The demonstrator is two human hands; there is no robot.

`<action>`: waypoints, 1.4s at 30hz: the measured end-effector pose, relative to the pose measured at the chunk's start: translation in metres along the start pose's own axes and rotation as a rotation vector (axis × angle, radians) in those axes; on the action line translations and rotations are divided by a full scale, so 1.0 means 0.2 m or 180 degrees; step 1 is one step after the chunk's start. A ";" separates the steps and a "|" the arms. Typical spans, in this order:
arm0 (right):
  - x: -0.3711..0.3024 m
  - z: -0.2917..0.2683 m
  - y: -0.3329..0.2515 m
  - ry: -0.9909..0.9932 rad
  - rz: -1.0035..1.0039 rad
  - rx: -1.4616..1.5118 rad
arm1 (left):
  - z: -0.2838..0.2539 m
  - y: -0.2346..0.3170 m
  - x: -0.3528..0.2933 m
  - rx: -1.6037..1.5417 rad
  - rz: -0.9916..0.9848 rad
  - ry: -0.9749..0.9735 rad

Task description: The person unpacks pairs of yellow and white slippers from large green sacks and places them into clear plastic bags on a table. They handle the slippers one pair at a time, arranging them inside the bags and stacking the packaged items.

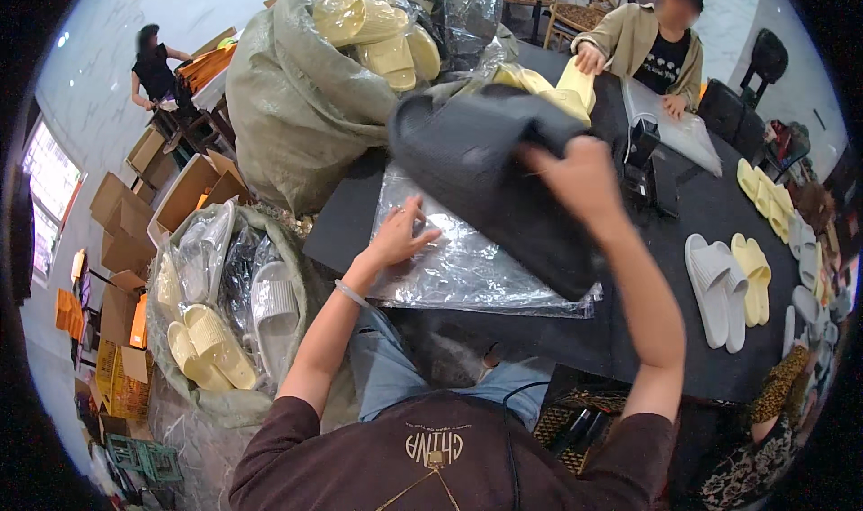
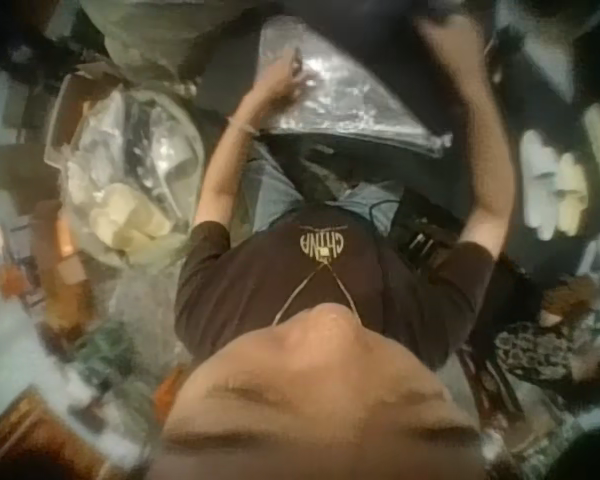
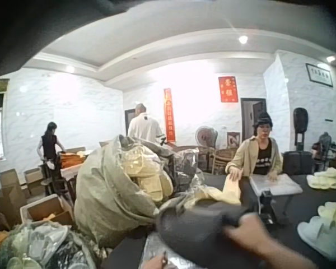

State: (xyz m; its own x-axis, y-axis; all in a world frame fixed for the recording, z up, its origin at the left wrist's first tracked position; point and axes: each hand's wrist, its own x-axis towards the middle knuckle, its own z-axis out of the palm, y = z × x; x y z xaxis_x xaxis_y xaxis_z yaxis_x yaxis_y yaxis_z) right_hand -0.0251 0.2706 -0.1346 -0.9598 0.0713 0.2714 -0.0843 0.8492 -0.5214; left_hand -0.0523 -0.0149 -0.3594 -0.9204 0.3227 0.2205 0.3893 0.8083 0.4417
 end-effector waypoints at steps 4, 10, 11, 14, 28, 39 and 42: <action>-0.05 0.54 0.08 -0.0214 -0.0637 0.1202 | -0.03 0.14 0.01 -0.0828 0.0327 0.0469; -0.13 0.92 0.25 -0.0469 -0.0550 0.0088 | 0.07 -0.06 -0.04 -0.0096 0.0445 0.0046; -0.13 0.88 0.25 -0.0433 -0.0406 -0.0087 | 0.05 -0.06 -0.03 0.0292 0.0254 -0.0232; -0.05 0.84 0.47 0.0030 -0.0126 -0.0415 | 0.05 0.03 -0.01 0.0783 -0.0018 -0.0072; 0.06 0.95 0.74 -0.0091 -0.0089 -0.0393 | 0.02 -0.09 0.32 0.0923 -0.0440 0.0180; 0.05 0.97 0.78 0.0065 0.0000 -0.0199 | 0.05 -0.06 0.23 0.1314 0.0002 0.1013; 0.08 0.94 0.80 -0.0269 0.0200 -0.0289 | 0.03 -0.03 0.16 0.0582 -0.0357 0.0458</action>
State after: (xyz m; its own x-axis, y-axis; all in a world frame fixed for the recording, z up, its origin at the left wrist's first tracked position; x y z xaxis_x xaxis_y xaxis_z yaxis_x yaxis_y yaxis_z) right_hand -0.1047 0.3086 -0.3655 -0.9819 0.0849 0.1692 -0.0023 0.8885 -0.4589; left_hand -0.0855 -0.0070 -0.3603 -0.9378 0.1632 0.3064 0.2601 0.9149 0.3088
